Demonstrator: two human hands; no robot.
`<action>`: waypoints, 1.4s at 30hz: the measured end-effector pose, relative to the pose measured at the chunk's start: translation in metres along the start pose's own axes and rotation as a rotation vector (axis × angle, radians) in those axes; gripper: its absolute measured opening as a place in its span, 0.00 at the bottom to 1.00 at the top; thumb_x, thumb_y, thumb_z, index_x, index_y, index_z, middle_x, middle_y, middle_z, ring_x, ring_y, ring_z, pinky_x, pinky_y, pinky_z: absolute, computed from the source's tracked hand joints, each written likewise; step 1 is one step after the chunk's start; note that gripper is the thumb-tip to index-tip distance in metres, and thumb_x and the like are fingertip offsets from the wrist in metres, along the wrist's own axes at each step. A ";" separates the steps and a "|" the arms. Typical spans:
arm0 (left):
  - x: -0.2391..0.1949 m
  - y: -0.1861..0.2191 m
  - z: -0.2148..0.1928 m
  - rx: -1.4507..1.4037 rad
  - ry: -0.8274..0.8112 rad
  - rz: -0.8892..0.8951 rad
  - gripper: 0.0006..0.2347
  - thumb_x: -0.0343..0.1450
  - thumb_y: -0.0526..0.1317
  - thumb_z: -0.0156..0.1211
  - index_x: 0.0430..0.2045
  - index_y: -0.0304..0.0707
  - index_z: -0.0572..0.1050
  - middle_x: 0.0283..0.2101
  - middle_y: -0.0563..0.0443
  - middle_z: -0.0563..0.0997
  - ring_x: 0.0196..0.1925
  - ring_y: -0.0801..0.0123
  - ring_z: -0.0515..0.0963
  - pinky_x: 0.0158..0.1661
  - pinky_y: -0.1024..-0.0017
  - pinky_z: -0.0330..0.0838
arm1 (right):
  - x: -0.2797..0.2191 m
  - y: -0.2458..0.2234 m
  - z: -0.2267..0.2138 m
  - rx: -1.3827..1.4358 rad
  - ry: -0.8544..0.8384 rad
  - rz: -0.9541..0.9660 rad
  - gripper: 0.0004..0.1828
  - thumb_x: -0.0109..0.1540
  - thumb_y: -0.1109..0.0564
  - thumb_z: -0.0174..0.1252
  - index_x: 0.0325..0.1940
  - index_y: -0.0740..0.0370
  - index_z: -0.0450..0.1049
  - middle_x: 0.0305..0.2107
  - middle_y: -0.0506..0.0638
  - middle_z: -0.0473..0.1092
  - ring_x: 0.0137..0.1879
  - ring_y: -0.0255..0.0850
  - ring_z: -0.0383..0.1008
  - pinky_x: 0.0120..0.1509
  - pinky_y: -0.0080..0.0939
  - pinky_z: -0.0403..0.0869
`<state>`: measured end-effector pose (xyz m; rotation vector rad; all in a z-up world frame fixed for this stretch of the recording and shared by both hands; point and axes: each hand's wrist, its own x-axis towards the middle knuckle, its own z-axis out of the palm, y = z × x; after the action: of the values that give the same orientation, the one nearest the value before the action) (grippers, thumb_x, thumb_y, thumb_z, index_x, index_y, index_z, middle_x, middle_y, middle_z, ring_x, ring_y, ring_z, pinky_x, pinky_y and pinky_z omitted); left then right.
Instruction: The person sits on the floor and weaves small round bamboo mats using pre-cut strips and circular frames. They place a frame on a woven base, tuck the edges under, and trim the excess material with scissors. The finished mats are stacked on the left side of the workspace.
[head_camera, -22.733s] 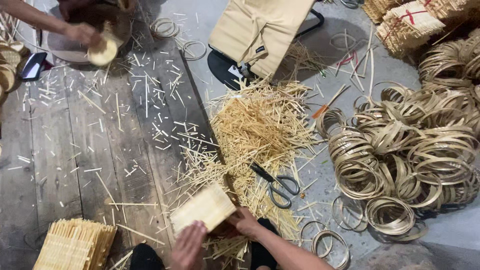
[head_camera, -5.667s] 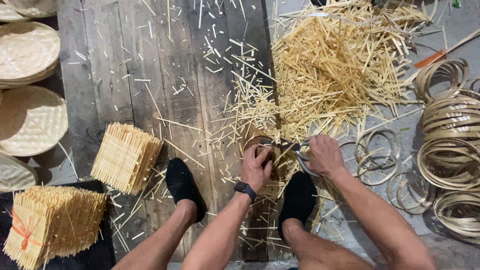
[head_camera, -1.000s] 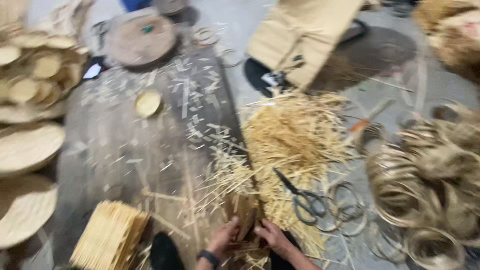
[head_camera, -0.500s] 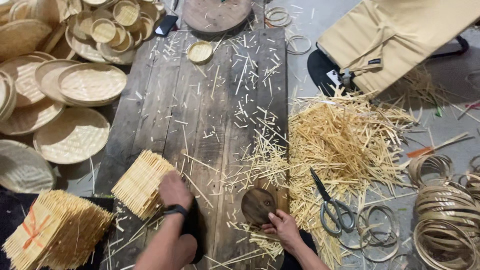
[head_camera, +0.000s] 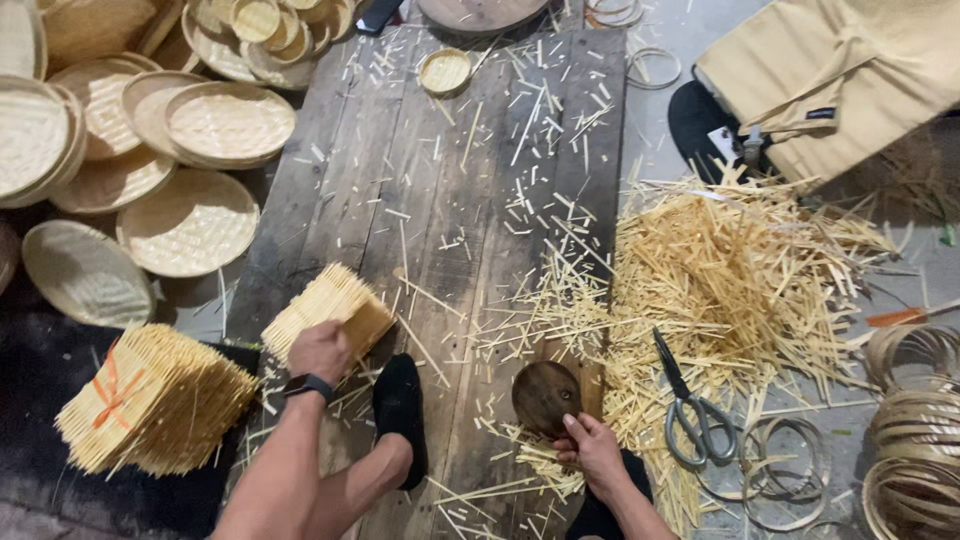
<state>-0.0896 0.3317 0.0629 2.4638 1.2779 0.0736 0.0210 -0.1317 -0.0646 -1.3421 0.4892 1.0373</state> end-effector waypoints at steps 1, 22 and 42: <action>-0.005 0.007 0.002 0.030 0.097 0.181 0.07 0.71 0.39 0.55 0.32 0.46 0.82 0.37 0.45 0.85 0.42 0.51 0.83 0.43 0.59 0.78 | 0.001 -0.001 -0.001 -0.007 0.020 0.030 0.16 0.65 0.51 0.57 0.50 0.65 0.74 0.26 0.54 0.71 0.30 0.41 0.73 0.30 0.41 0.73; -0.071 0.156 -0.005 -0.305 0.384 0.943 0.04 0.72 0.28 0.56 0.35 0.35 0.76 0.36 0.42 0.80 0.39 0.53 0.79 0.41 0.59 0.74 | -0.040 -0.034 0.001 -0.063 0.161 -0.374 0.22 0.69 0.45 0.52 0.55 0.67 0.75 0.29 0.48 0.69 0.29 0.35 0.69 0.31 0.35 0.67; -0.118 0.090 0.215 -0.896 -0.669 -0.170 0.16 0.59 0.34 0.76 0.37 0.28 0.80 0.33 0.50 0.85 0.31 0.73 0.81 0.34 0.74 0.77 | 0.008 -0.022 -0.013 -0.278 0.139 -0.395 0.13 0.58 0.60 0.70 0.42 0.70 0.78 0.30 0.49 0.76 0.32 0.31 0.70 0.35 0.33 0.70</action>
<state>-0.0434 0.1270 -0.0931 1.4240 0.8658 -0.1737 0.0464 -0.1395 -0.0615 -1.6847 0.1711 0.7035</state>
